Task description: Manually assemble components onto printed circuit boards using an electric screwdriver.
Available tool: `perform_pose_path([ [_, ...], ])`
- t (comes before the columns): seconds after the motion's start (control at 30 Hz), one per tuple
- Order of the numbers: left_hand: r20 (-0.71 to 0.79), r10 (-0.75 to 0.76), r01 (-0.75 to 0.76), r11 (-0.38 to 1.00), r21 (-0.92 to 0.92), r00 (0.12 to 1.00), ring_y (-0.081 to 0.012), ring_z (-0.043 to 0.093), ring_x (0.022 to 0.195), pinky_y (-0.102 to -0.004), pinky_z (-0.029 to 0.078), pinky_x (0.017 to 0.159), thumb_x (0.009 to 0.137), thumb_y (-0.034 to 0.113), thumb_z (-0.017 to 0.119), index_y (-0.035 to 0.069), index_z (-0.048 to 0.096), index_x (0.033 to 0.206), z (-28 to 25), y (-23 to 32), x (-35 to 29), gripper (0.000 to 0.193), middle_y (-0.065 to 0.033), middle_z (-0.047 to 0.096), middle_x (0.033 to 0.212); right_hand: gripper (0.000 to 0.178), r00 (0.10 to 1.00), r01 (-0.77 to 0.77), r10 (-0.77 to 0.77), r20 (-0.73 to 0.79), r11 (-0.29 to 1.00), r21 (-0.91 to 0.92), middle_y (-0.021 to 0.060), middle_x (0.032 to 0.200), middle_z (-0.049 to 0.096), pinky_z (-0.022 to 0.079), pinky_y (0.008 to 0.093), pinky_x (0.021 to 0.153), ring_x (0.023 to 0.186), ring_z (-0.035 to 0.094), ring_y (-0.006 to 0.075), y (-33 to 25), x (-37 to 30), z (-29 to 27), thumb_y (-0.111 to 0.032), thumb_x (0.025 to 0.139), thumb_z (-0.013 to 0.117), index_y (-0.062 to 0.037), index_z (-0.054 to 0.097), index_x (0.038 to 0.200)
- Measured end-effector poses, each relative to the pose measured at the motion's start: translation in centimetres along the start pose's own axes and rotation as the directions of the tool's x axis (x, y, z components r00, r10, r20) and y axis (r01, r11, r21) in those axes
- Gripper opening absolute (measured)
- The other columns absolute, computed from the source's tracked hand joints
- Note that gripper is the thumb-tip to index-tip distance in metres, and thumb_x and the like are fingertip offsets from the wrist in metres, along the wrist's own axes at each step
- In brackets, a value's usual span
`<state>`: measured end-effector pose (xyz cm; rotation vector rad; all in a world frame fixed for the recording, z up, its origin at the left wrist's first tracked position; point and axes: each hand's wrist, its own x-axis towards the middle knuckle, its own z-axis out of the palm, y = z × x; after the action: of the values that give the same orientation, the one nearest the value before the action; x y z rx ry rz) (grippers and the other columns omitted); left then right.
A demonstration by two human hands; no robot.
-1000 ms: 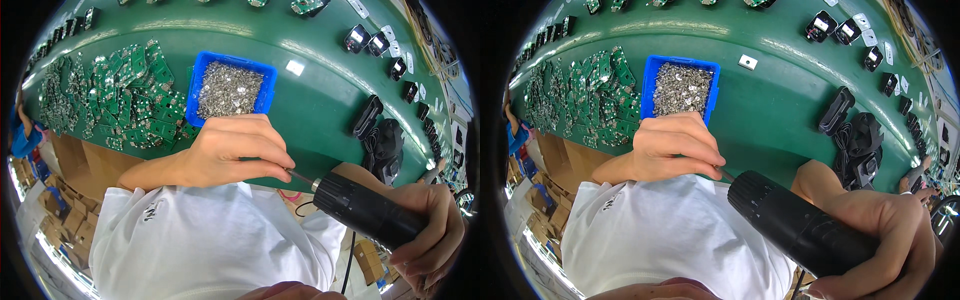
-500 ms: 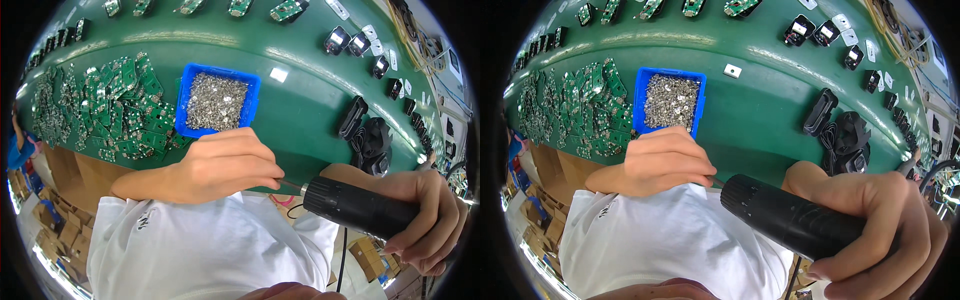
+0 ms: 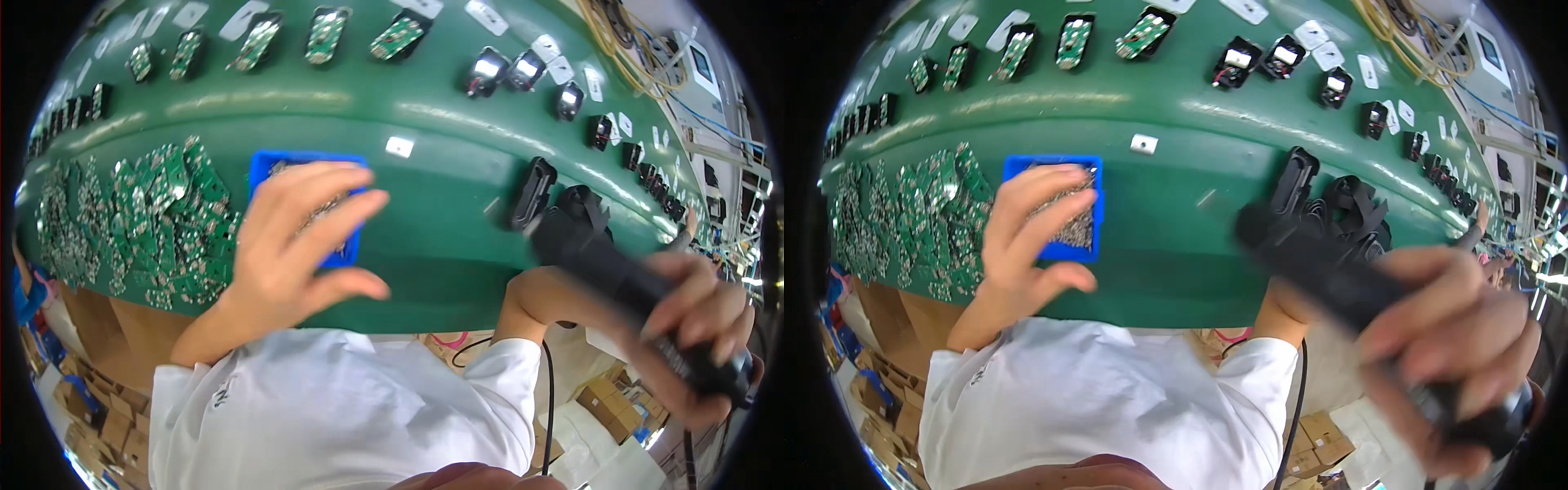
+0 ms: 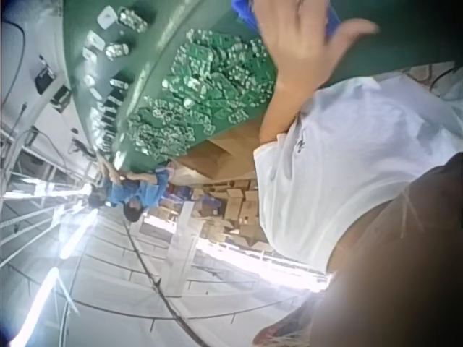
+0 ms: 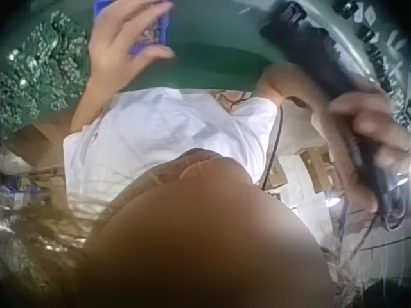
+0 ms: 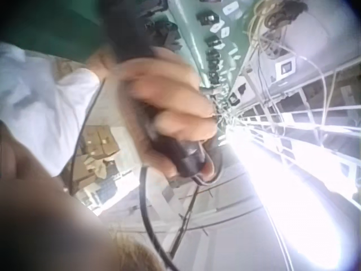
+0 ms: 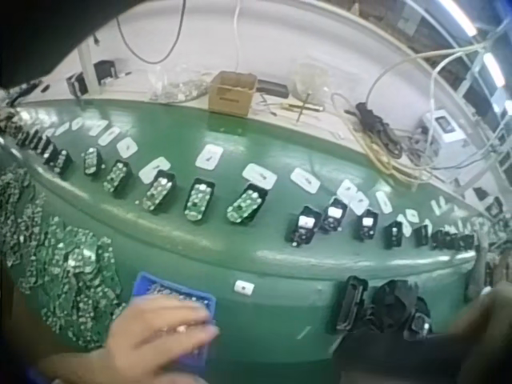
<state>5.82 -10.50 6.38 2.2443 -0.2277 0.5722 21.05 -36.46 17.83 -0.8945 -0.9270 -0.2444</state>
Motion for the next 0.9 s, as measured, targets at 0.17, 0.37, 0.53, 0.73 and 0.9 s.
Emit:
perform_pose_path([
  [0.17,0.169,-0.042,-0.004,0.964,0.265,0.985,-0.0367,0.060,0.131,-0.0486,0.047,0.113,0.079,0.020,0.085,0.005,0.075,0.114,-0.1,-2.4,-2.1,0.040,-0.0147,0.062,0.142,0.058,0.920,0.244,-0.377,-0.101,0.758,-0.605,0.0118,0.078,0.068,0.052,0.0336,0.053,0.060,0.061,0.0250,2.3,6.3,-15.7,-0.063,0.103,0.050,-0.0067,0.063,0.100],
  [0.37,0.236,-0.074,-0.024,0.923,0.385,0.969,-0.0387,0.055,0.140,-0.0530,0.041,0.120,0.076,0.012,0.085,0.006,0.075,0.102,1.1,-2.9,-2.8,0.028,-0.0158,0.055,0.151,0.043,0.773,0.177,-0.559,-0.300,0.644,-0.744,0.0079,0.070,0.059,0.051,0.0252,0.038,0.045,0.059,0.0173,8.5,7.1,-24.2,0.000,0.092,0.056,-0.0186,0.027,0.119],
  [0.53,0.229,-0.087,-0.017,0.909,0.416,0.970,-0.0386,0.054,0.141,-0.0540,0.039,0.122,0.075,0.010,0.086,0.007,0.076,0.097,1.5,-3.1,-3.1,0.025,-0.0159,0.054,0.153,0.044,0.771,0.027,-0.503,-0.391,0.638,-0.769,0.0096,0.071,0.058,0.050,0.0273,0.037,0.047,0.061,0.0198,10.6,6.2,-24.7,0.001,0.090,0.055,-0.0159,0.025,0.118],
  [0.73,0.213,-0.084,-0.017,0.900,0.436,0.974,-0.0381,0.054,0.141,-0.0534,0.039,0.122,0.074,0.011,0.086,0.009,0.076,0.095,1.8,-3.2,-3.1,0.024,-0.0153,0.054,0.153,0.045,0.721,-0.047,-0.503,-0.477,0.651,-0.758,0.0118,0.073,0.060,0.050,0.0291,0.039,0.051,0.063,0.0219,11.5,5.8,-24.1,0.003,0.088,0.055,-0.0145,0.025,0.116],
  [0.9,0.201,-0.084,-0.012,0.901,0.435,0.976,-0.0378,0.055,0.141,-0.0533,0.039,0.121,0.074,0.011,0.086,0.009,0.076,0.095,1.7,-3.2,-3.1,0.024,-0.0148,0.055,0.152,0.043,0.712,-0.026,-0.519,-0.473,0.654,-0.756,0.0127,0.072,0.060,0.050,0.0292,0.039,0.051,0.064,0.0222,12.0,5.7,-24.1,0.003,0.088,0.056,-0.0136,0.027,0.115],
])
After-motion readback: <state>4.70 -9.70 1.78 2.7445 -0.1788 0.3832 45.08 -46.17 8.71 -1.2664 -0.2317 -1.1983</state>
